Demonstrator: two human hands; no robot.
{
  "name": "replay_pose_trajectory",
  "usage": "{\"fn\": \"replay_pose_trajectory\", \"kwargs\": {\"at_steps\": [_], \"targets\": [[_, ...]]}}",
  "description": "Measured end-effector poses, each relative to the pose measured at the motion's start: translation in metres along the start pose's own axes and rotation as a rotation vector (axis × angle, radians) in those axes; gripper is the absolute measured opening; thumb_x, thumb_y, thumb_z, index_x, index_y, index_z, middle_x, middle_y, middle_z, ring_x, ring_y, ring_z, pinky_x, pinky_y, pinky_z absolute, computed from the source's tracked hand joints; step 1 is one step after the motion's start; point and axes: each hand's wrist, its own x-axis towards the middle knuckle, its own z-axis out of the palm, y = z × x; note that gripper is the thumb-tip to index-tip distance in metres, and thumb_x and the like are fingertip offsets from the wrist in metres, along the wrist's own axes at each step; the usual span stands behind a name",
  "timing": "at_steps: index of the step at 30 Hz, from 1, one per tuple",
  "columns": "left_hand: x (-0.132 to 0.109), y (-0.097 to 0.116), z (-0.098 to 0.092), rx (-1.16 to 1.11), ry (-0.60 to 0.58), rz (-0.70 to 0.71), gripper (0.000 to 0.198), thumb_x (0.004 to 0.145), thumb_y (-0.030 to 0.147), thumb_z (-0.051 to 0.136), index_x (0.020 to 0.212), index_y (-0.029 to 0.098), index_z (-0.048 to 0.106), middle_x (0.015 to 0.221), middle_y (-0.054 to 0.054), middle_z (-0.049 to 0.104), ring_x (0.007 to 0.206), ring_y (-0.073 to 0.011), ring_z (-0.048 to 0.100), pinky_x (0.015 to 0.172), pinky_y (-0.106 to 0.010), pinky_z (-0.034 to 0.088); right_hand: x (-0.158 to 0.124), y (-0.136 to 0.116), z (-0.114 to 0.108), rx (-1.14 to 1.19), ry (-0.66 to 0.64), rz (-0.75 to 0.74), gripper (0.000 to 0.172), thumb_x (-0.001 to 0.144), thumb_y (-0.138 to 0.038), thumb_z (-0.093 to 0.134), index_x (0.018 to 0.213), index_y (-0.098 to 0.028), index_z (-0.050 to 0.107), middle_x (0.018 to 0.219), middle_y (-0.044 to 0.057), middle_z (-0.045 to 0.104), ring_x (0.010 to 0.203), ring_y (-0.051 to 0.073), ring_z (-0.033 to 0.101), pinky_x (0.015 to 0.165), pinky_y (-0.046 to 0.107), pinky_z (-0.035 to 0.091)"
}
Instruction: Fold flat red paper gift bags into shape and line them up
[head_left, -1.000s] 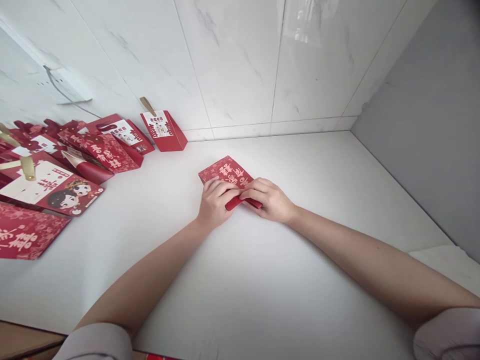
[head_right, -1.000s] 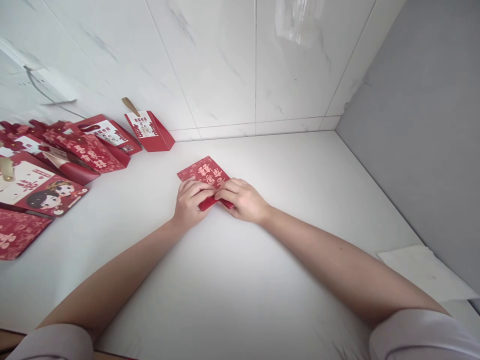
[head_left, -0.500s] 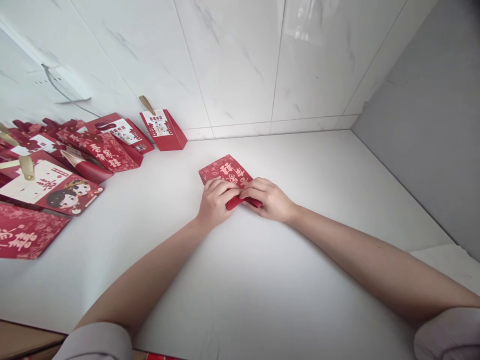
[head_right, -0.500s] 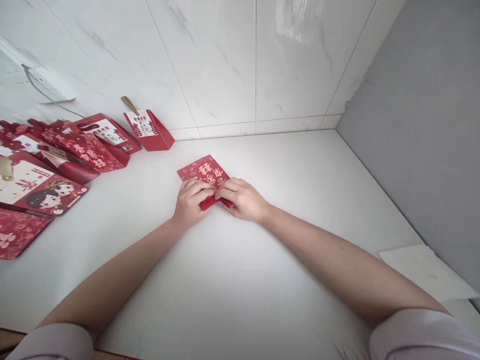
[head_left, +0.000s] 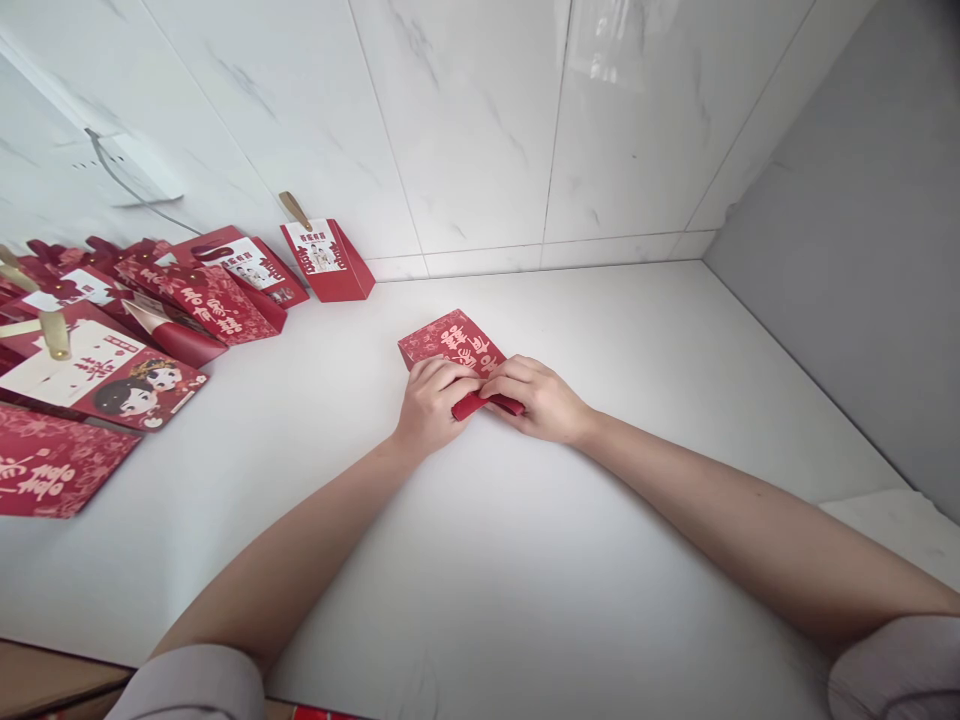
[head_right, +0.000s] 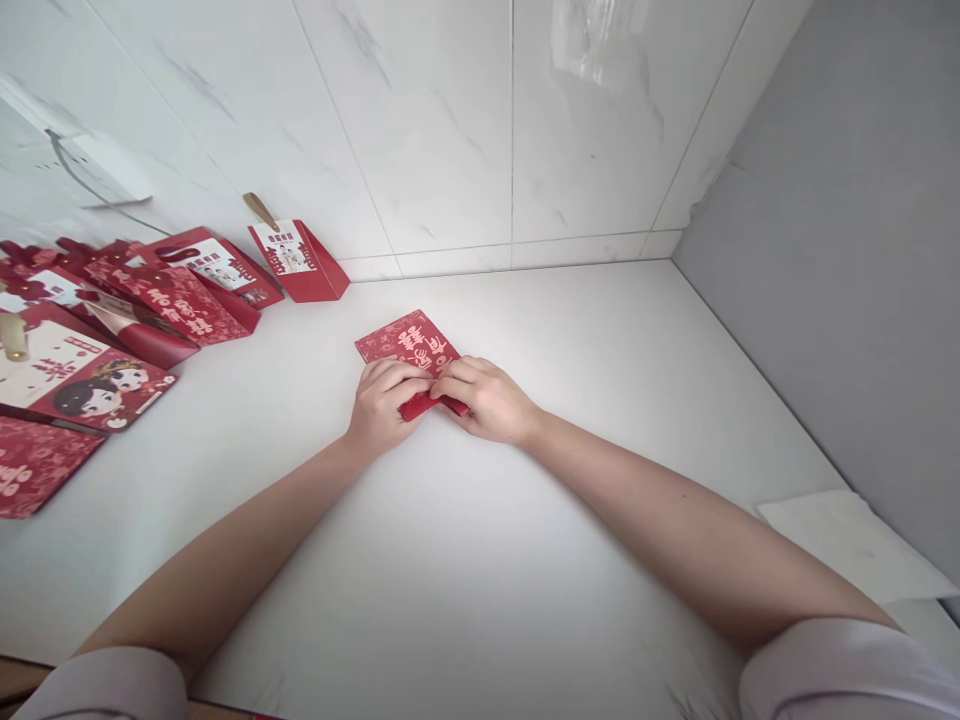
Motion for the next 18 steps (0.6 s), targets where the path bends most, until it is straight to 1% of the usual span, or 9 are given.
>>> {"fn": "replay_pose_trajectory", "kwargs": {"at_steps": [5, 10, 18], "targets": [[-0.0002, 0.0003, 0.0001, 0.006, -0.030, -0.007, 0.005, 0.085, 0.020, 0.070, 0.089, 0.023, 0.070, 0.090, 0.000, 0.074, 0.085, -0.0179, 0.066, 0.089, -0.038, 0.049, -0.0004, 0.0007, 0.0002, 0.006, -0.022, 0.007, 0.008, 0.096, -0.024, 0.060, 0.102, -0.023, 0.066, 0.097, 0.009, 0.072, 0.090, 0.022, 0.065, 0.081, 0.038, 0.056], [0.0001, 0.0006, -0.0001, 0.005, -0.026, 0.003, 0.004, 0.085, 0.020, 0.071, 0.088, 0.022, 0.070, 0.089, -0.001, 0.074, 0.085, -0.0184, 0.064, 0.087, -0.038, 0.049, 0.0001, 0.0005, 0.0001, 0.009, -0.021, 0.011, 0.008, 0.095, -0.024, 0.061, 0.102, -0.023, 0.066, 0.098, 0.009, 0.072, 0.090, 0.022, 0.065, 0.082, 0.038, 0.056], [-0.0015, 0.0000, 0.0001, 0.005, -0.043, -0.026, 0.004, 0.086, 0.021, 0.069, 0.089, 0.023, 0.071, 0.091, -0.001, 0.075, 0.088, -0.0185, 0.066, 0.088, -0.038, 0.049, -0.0008, 0.0010, 0.0006, 0.001, -0.021, 0.016, 0.008, 0.096, -0.025, 0.061, 0.102, -0.023, 0.066, 0.098, 0.008, 0.072, 0.090, 0.022, 0.066, 0.081, 0.038, 0.055]]}}
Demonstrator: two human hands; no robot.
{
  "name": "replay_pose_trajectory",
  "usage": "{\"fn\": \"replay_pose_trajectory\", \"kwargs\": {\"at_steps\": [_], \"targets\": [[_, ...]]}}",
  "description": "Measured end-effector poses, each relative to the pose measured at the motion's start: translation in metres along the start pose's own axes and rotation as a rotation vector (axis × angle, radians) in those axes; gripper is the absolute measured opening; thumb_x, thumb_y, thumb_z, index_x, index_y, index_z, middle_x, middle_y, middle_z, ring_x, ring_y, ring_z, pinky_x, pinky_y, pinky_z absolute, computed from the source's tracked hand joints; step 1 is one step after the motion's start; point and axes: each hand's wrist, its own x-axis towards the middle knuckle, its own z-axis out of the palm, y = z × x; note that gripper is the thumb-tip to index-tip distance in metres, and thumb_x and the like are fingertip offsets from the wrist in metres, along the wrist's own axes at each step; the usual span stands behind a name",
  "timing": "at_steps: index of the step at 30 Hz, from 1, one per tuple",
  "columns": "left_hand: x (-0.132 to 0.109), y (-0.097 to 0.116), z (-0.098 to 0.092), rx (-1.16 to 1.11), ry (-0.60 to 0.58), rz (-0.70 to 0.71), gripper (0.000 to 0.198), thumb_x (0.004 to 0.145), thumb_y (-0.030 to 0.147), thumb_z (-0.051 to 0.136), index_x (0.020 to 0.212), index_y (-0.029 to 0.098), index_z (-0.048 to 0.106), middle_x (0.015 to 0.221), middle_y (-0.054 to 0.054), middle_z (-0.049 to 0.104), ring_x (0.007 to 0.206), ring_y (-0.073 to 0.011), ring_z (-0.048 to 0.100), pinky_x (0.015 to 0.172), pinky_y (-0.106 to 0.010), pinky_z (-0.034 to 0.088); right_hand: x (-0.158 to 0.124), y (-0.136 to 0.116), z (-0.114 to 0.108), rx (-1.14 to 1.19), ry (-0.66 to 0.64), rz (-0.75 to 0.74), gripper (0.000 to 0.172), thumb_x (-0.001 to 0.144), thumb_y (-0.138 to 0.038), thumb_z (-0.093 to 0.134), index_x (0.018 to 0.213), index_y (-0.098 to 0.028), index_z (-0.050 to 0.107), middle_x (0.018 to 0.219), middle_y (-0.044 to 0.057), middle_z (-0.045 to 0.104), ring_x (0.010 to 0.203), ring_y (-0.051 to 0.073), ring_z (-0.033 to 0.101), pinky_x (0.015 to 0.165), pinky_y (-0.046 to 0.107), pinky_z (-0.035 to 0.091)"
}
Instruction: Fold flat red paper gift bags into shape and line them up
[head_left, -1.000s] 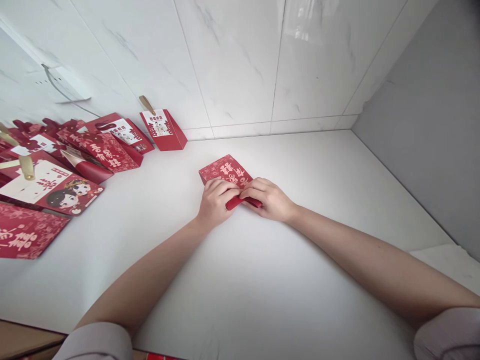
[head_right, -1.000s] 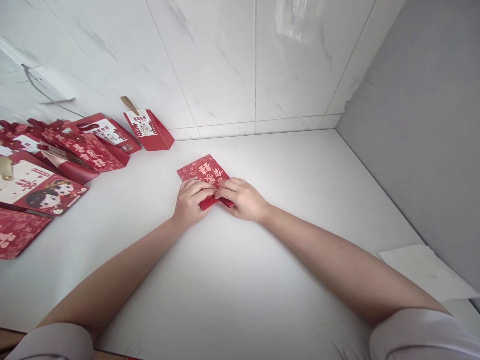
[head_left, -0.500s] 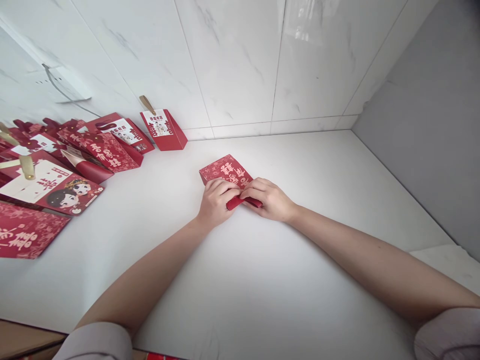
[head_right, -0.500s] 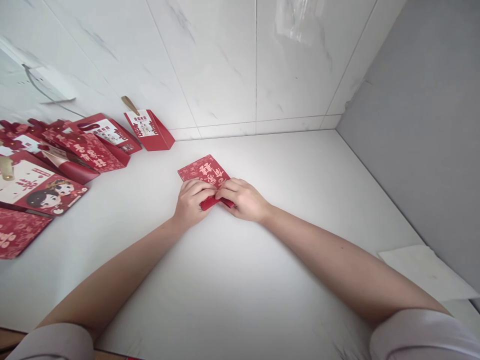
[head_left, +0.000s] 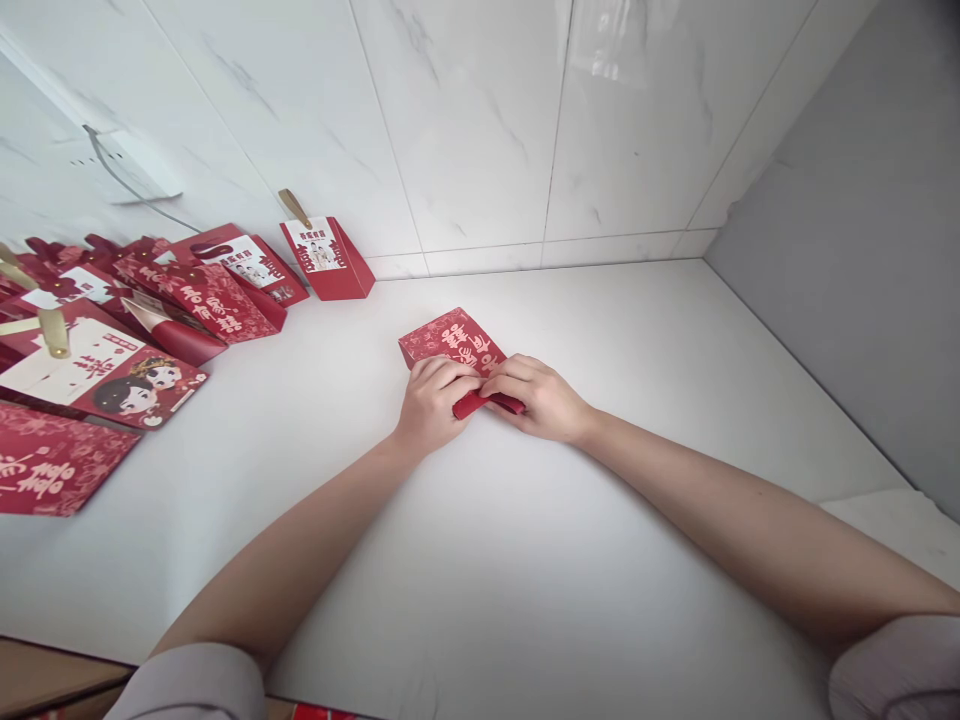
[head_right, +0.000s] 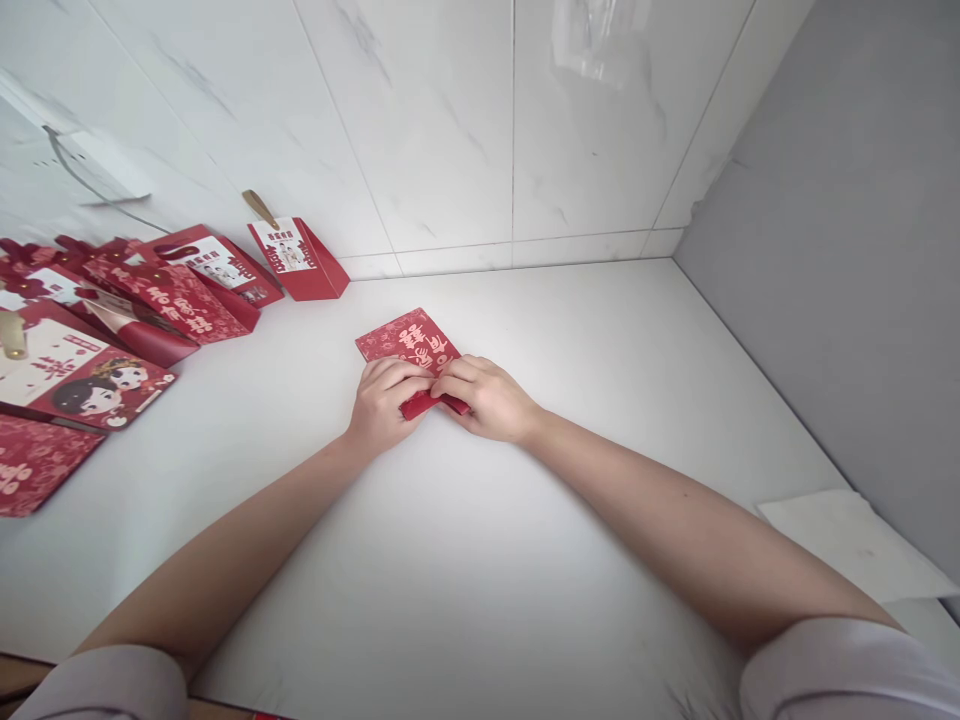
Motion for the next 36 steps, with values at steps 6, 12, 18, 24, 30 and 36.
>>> {"fn": "replay_pose_trajectory", "kwargs": {"at_steps": [6, 12, 18, 24, 30, 36], "targets": [[0.0010, 0.0006, -0.0001, -0.002, 0.003, 0.006, 0.004, 0.085, 0.021, 0.070, 0.089, 0.023, 0.071, 0.090, 0.000, 0.075, 0.087, -0.0182, 0.065, 0.087, -0.038, 0.049, -0.0001, 0.0001, -0.0005, 0.005, -0.008, 0.006, 0.008, 0.096, -0.025, 0.060, 0.102, -0.023, 0.066, 0.098, 0.009, 0.072, 0.090, 0.022, 0.066, 0.081, 0.038, 0.055], [0.0005, 0.0001, 0.0004, -0.006, -0.035, -0.022, 0.003, 0.087, 0.023, 0.068, 0.087, 0.024, 0.070, 0.090, 0.000, 0.074, 0.087, -0.0182, 0.066, 0.087, -0.038, 0.048, -0.0007, 0.0003, -0.0002, 0.010, -0.021, 0.015, 0.009, 0.097, -0.026, 0.059, 0.102, -0.024, 0.066, 0.099, 0.009, 0.072, 0.090, 0.022, 0.065, 0.081, 0.039, 0.054], [0.0010, 0.0003, -0.0002, 0.007, -0.046, -0.018, 0.003, 0.088, 0.024, 0.067, 0.087, 0.024, 0.070, 0.089, 0.000, 0.075, 0.087, -0.0184, 0.066, 0.088, -0.038, 0.048, -0.0009, 0.0008, 0.0002, 0.006, -0.015, 0.004, 0.008, 0.096, -0.025, 0.061, 0.102, -0.023, 0.066, 0.099, 0.009, 0.072, 0.090, 0.022, 0.065, 0.081, 0.039, 0.055], [0.0014, 0.0013, -0.0006, -0.002, -0.010, -0.001, 0.002, 0.087, 0.022, 0.069, 0.088, 0.023, 0.070, 0.089, -0.001, 0.075, 0.086, -0.0184, 0.066, 0.086, -0.038, 0.048, -0.0007, -0.0001, -0.0001, 0.056, -0.007, 0.016, 0.009, 0.096, -0.025, 0.060, 0.103, -0.024, 0.066, 0.100, 0.008, 0.072, 0.093, 0.022, 0.066, 0.081, 0.037, 0.057], [0.0011, 0.0010, -0.0005, -0.003, -0.006, 0.003, 0.003, 0.086, 0.021, 0.069, 0.089, 0.023, 0.070, 0.089, -0.001, 0.075, 0.086, -0.0185, 0.066, 0.086, -0.038, 0.049, 0.0005, -0.0005, -0.0006, 0.051, -0.005, 0.012, 0.008, 0.096, -0.025, 0.060, 0.102, -0.024, 0.065, 0.098, 0.008, 0.072, 0.091, 0.022, 0.066, 0.081, 0.039, 0.057], [0.0005, 0.0007, -0.0006, -0.009, -0.018, -0.010, 0.004, 0.087, 0.022, 0.068, 0.088, 0.024, 0.071, 0.089, -0.001, 0.074, 0.086, -0.0183, 0.066, 0.087, -0.039, 0.048, 0.0006, -0.0010, -0.0013, 0.048, -0.016, 0.020, 0.008, 0.096, -0.025, 0.059, 0.102, -0.025, 0.065, 0.099, 0.008, 0.072, 0.092, 0.023, 0.066, 0.081, 0.039, 0.056]]}}
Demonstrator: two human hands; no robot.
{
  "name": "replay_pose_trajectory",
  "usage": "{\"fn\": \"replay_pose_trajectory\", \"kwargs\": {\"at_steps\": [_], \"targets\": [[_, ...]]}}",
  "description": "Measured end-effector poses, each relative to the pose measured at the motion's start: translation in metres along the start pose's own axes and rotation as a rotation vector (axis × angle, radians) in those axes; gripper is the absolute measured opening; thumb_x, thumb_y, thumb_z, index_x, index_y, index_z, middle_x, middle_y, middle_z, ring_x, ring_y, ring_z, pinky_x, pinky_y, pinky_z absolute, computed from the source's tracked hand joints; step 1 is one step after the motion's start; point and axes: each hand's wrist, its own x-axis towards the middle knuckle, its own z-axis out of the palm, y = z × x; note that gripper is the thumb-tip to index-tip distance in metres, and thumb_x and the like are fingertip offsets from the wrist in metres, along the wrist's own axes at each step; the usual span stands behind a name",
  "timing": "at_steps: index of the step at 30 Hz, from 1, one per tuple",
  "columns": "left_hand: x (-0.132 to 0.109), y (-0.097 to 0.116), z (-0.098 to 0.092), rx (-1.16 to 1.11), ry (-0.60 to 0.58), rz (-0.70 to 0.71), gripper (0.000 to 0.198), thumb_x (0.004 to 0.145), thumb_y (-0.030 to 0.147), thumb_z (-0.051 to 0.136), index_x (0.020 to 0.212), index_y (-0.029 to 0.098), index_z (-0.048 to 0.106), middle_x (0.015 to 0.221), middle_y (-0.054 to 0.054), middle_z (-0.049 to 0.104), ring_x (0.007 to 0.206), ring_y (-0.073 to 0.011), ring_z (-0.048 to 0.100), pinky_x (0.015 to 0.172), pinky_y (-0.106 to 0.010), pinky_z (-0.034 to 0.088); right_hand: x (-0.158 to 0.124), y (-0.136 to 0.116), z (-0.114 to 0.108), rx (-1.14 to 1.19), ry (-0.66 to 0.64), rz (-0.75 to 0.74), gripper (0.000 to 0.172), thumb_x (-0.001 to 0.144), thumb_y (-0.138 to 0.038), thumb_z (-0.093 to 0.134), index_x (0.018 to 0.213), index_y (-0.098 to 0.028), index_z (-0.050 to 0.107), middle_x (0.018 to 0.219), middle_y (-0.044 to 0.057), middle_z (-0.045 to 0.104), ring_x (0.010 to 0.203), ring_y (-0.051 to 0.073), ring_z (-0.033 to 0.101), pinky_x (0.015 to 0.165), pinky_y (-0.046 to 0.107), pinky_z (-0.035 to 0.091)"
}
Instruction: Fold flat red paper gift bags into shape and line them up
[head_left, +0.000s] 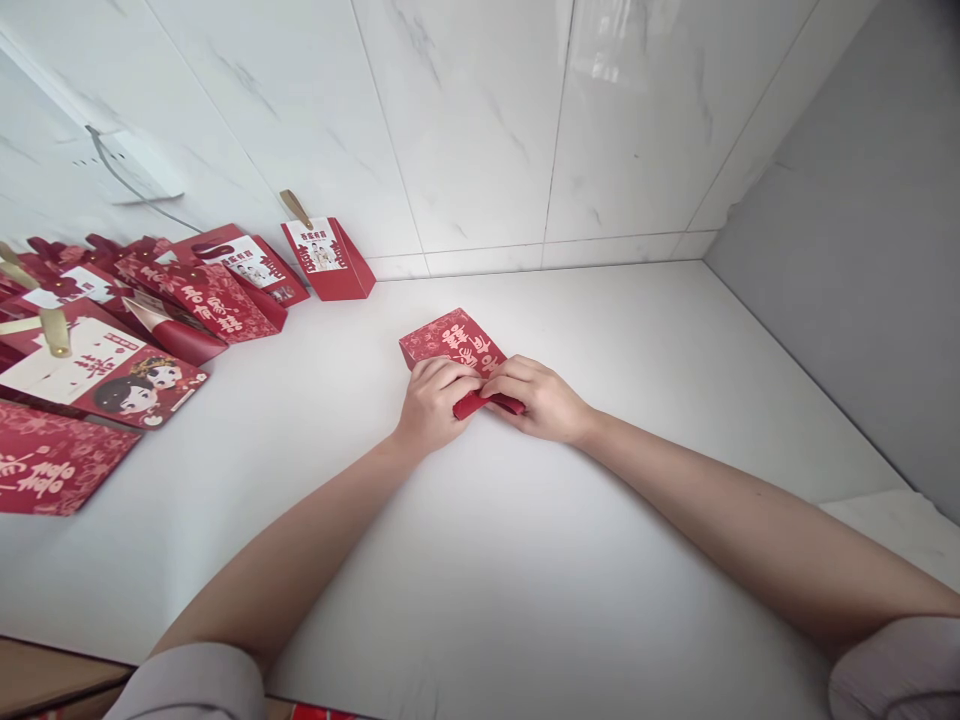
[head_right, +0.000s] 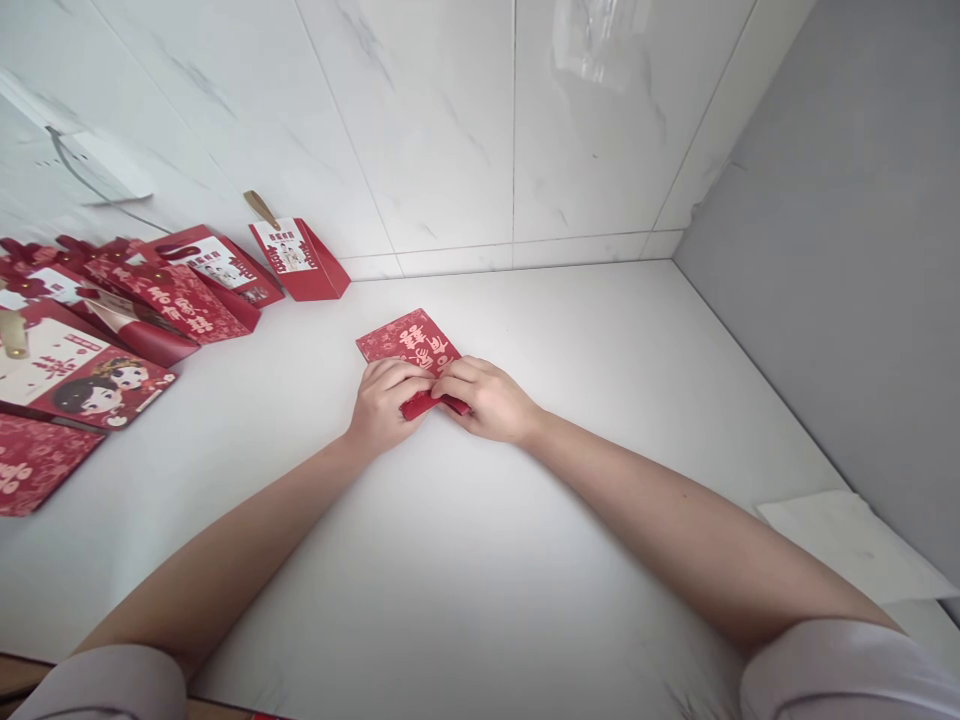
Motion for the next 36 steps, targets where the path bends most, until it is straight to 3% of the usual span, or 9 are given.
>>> {"fn": "replay_pose_trajectory", "kwargs": {"at_steps": [22, 30, 36], "targets": [[0.000, 0.001, 0.001, 0.027, -0.070, -0.004, 0.004, 0.088, 0.021, 0.066, 0.088, 0.023, 0.069, 0.091, -0.001, 0.074, 0.088, -0.0186, 0.066, 0.085, -0.037, 0.047, -0.002, 0.004, 0.003, -0.010, -0.040, 0.023, 0.010, 0.096, -0.025, 0.059, 0.102, -0.024, 0.066, 0.100, 0.009, 0.071, 0.092, 0.023, 0.065, 0.081, 0.038, 0.055], [0.001, 0.001, -0.001, 0.021, -0.009, -0.013, 0.005, 0.088, 0.022, 0.066, 0.089, 0.024, 0.070, 0.092, 0.000, 0.075, 0.087, -0.0185, 0.066, 0.092, -0.040, 0.047, 0.000, 0.001, 0.001, -0.011, 0.034, 0.005, 0.009, 0.096, -0.026, 0.060, 0.102, -0.025, 0.067, 0.099, 0.008, 0.072, 0.092, 0.022, 0.066, 0.083, 0.039, 0.056], [0.000, 0.003, -0.003, 0.004, 0.155, 0.026, 0.009, 0.089, 0.025, 0.068, 0.097, 0.028, 0.072, 0.093, 0.002, 0.076, 0.084, -0.0161, 0.068, 0.105, -0.043, 0.040, 0.001, -0.006, -0.002, -0.087, 0.175, -0.091, 0.017, 0.096, -0.018, 0.057, 0.106, -0.027, 0.068, 0.097, 0.006, 0.074, 0.091, 0.021, 0.067, 0.081, 0.038, 0.056]]}}
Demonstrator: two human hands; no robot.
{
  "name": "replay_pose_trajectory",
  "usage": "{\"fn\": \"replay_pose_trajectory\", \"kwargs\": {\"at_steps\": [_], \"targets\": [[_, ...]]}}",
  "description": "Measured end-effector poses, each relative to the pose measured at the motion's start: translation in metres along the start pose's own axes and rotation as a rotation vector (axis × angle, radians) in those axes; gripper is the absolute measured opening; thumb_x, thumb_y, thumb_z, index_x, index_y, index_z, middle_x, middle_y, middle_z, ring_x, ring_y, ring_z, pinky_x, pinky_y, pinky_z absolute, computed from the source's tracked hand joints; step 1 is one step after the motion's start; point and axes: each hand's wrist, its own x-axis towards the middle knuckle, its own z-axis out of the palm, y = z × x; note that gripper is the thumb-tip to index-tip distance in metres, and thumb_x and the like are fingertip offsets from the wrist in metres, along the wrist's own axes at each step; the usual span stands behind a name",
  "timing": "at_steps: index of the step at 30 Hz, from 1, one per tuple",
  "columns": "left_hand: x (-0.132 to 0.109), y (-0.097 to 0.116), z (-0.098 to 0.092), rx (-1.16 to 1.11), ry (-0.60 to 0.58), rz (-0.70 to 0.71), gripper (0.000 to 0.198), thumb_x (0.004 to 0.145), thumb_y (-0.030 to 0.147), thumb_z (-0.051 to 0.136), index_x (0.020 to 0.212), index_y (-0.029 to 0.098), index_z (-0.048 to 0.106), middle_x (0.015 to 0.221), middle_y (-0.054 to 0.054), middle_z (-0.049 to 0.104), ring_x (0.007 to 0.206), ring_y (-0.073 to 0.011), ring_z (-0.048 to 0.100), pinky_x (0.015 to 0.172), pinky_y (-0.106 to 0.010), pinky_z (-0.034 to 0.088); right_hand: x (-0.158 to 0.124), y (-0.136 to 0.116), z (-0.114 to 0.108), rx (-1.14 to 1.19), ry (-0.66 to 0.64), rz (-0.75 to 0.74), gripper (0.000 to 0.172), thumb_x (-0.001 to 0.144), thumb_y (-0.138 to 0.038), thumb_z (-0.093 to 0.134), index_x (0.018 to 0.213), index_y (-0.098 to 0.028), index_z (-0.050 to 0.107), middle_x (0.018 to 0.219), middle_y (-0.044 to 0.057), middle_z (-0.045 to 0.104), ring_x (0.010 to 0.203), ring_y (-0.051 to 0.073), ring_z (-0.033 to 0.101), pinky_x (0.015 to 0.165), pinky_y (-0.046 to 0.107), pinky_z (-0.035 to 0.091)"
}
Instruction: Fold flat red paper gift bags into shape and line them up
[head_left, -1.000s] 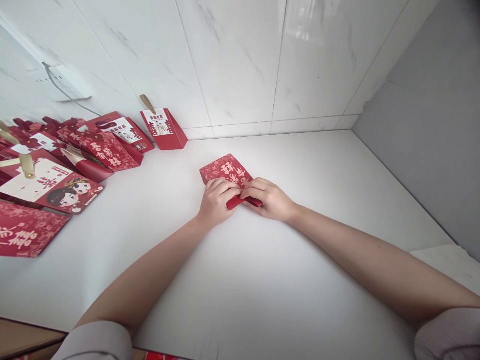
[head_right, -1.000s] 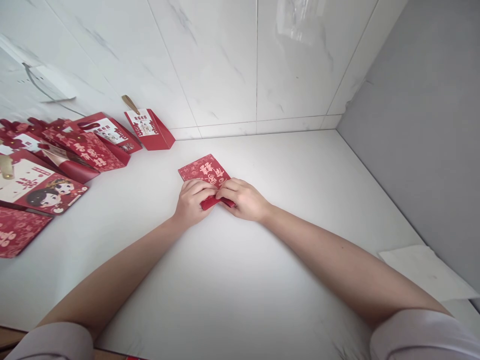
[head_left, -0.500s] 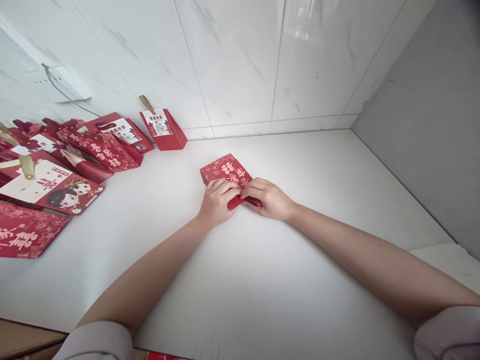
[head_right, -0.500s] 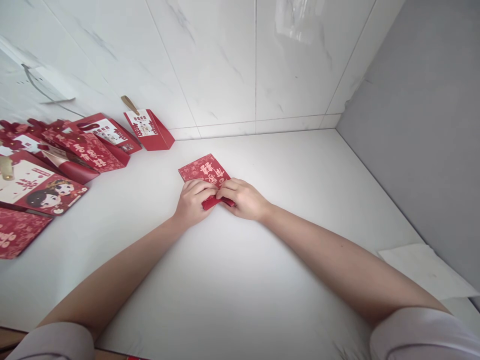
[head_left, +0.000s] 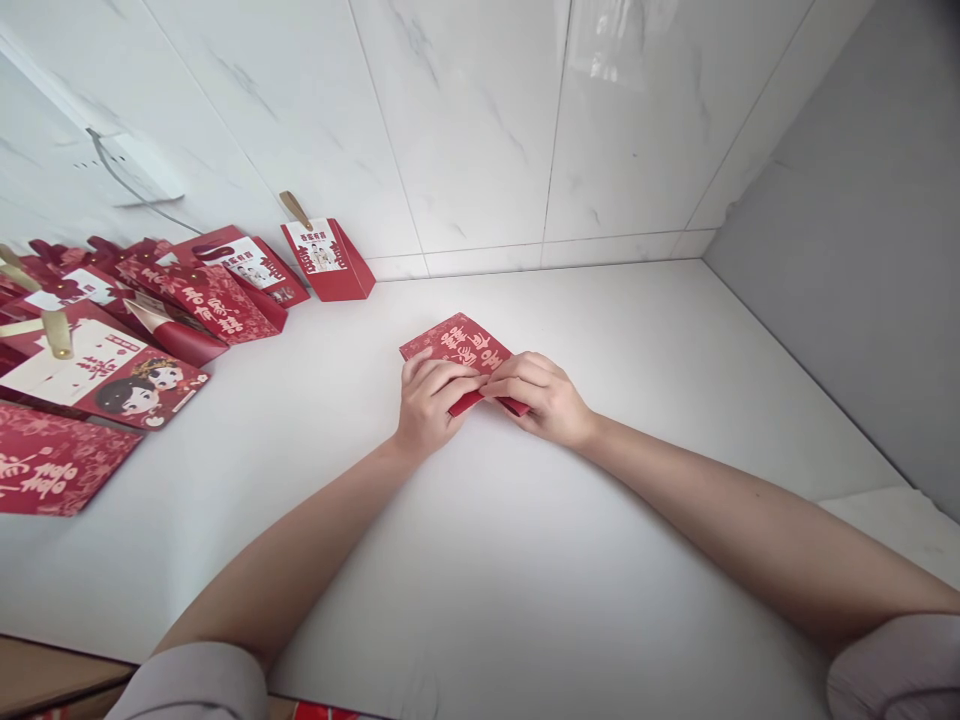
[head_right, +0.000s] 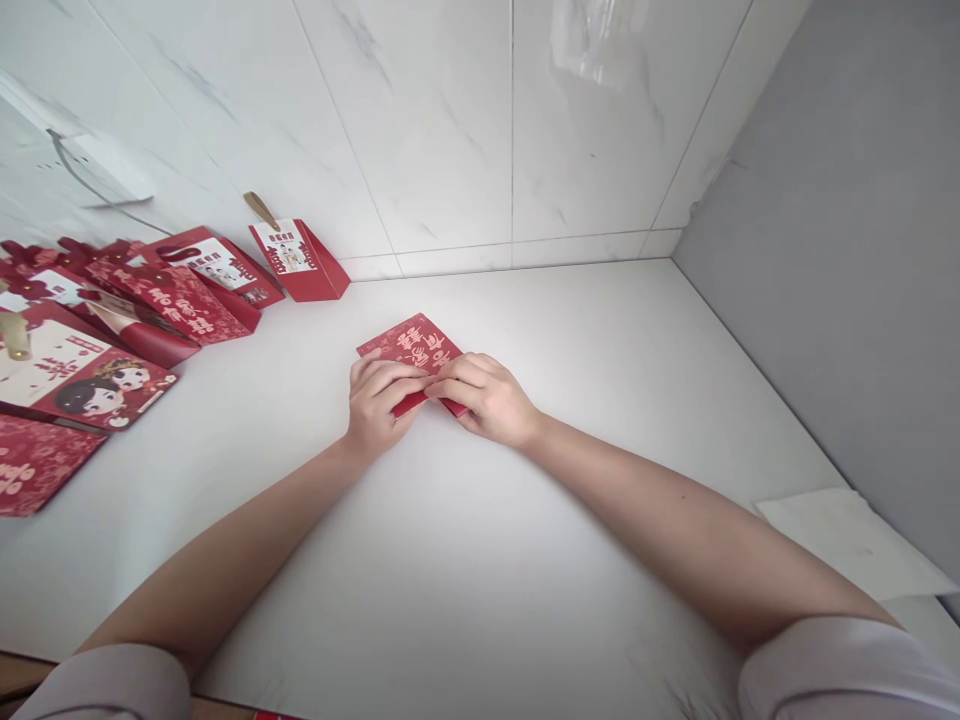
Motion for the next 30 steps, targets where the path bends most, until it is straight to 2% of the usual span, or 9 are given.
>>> {"fn": "replay_pose_trajectory", "kwargs": {"at_steps": [3, 6, 9, 14, 20, 24, 27, 30], "targets": [[-0.0005, 0.0000, -0.0003, 0.014, 0.030, 0.007, 0.008, 0.090, 0.025, 0.068, 0.095, 0.029, 0.072, 0.090, 0.003, 0.076, 0.082, -0.0151, 0.068, 0.108, -0.042, 0.038, 0.0001, -0.0018, -0.0009, -0.038, 0.032, -0.058, 0.022, 0.097, -0.016, 0.055, 0.111, -0.027, 0.068, 0.098, 0.005, 0.076, 0.091, 0.021, 0.068, 0.079, 0.036, 0.054], [-0.0001, 0.0008, -0.0006, 0.041, 0.011, -0.017, 0.007, 0.091, 0.028, 0.066, 0.092, 0.029, 0.073, 0.088, 0.003, 0.076, 0.081, -0.0154, 0.068, 0.107, -0.042, 0.038, 0.0002, -0.0028, -0.0013, -0.082, 0.043, -0.078, 0.023, 0.097, -0.016, 0.055, 0.113, -0.028, 0.067, 0.096, 0.003, 0.077, 0.091, 0.020, 0.069, 0.078, 0.035, 0.053], [0.0011, 0.0027, -0.0012, 0.039, -0.008, -0.022, 0.009, 0.089, 0.026, 0.065, 0.093, 0.028, 0.072, 0.089, 0.002, 0.076, 0.081, -0.0161, 0.069, 0.105, -0.041, 0.040, 0.0003, -0.0042, -0.0025, -0.128, 0.012, -0.087, 0.027, 0.099, -0.014, 0.051, 0.115, -0.028, 0.067, 0.094, 0.003, 0.076, 0.092, 0.019, 0.069, 0.079, 0.035, 0.053], [0.0019, 0.0043, -0.0024, 0.025, 0.022, 0.013, 0.013, 0.087, 0.024, 0.067, 0.098, 0.029, 0.073, 0.090, 0.002, 0.076, 0.080, -0.0157, 0.069, 0.103, -0.041, 0.041, 0.0001, -0.0075, -0.0064, -0.148, -0.041, -0.190, 0.029, 0.102, -0.020, 0.047, 0.124, -0.027, 0.064, 0.096, 0.005, 0.074, 0.096, 0.019, 0.069, 0.080, 0.034, 0.053], [0.0024, 0.0048, -0.0019, 0.015, 0.070, 0.051, 0.015, 0.085, 0.020, 0.070, 0.097, 0.029, 0.073, 0.086, 0.003, 0.075, 0.076, -0.0146, 0.068, 0.101, -0.041, 0.042, -0.0041, -0.0068, -0.0029, -0.161, -0.061, -0.189, 0.024, 0.103, -0.022, 0.042, 0.111, -0.026, 0.065, 0.098, 0.005, 0.074, 0.099, 0.018, 0.069, 0.080, 0.035, 0.055], [0.0017, 0.0030, -0.0008, 0.000, 0.082, 0.065, 0.017, 0.084, 0.018, 0.070, 0.096, 0.029, 0.072, 0.087, 0.002, 0.074, 0.077, -0.0154, 0.068, 0.103, -0.042, 0.042, -0.0057, -0.0058, 0.0022, -0.114, -0.027, -0.111, 0.025, 0.099, -0.022, 0.053, 0.122, -0.030, 0.056, 0.108, 0.004, 0.074, 0.101, 0.019, 0.070, 0.085, 0.037, 0.055], [0.0001, 0.0007, -0.0006, -0.004, 0.076, 0.053, 0.015, 0.084, 0.019, 0.069, 0.096, 0.029, 0.071, 0.088, 0.002, 0.075, 0.078, -0.0156, 0.069, 0.103, -0.042, 0.043, -0.0039, -0.0054, 0.0024, -0.070, -0.007, 0.014, 0.042, 0.095, -0.029, 0.062, 0.134, -0.031, 0.047, 0.121, 0.008, 0.070, 0.113, 0.025, 0.066, 0.097, 0.045, 0.052], [-0.0004, 0.0007, -0.0017, -0.042, 0.062, 0.013, 0.014, 0.086, 0.024, 0.068, 0.098, 0.029, 0.071, 0.090, 0.001, 0.075, 0.080, -0.0167, 0.069, 0.101, -0.043, 0.046, -0.0024, -0.0023, 0.0007, 0.021, -0.046, 0.189, 0.057, 0.092, -0.039, 0.066, 0.142, -0.030, 0.041, 0.142, 0.013, 0.058, 0.133, 0.031, 0.055, 0.109, 0.054, 0.045]]}}
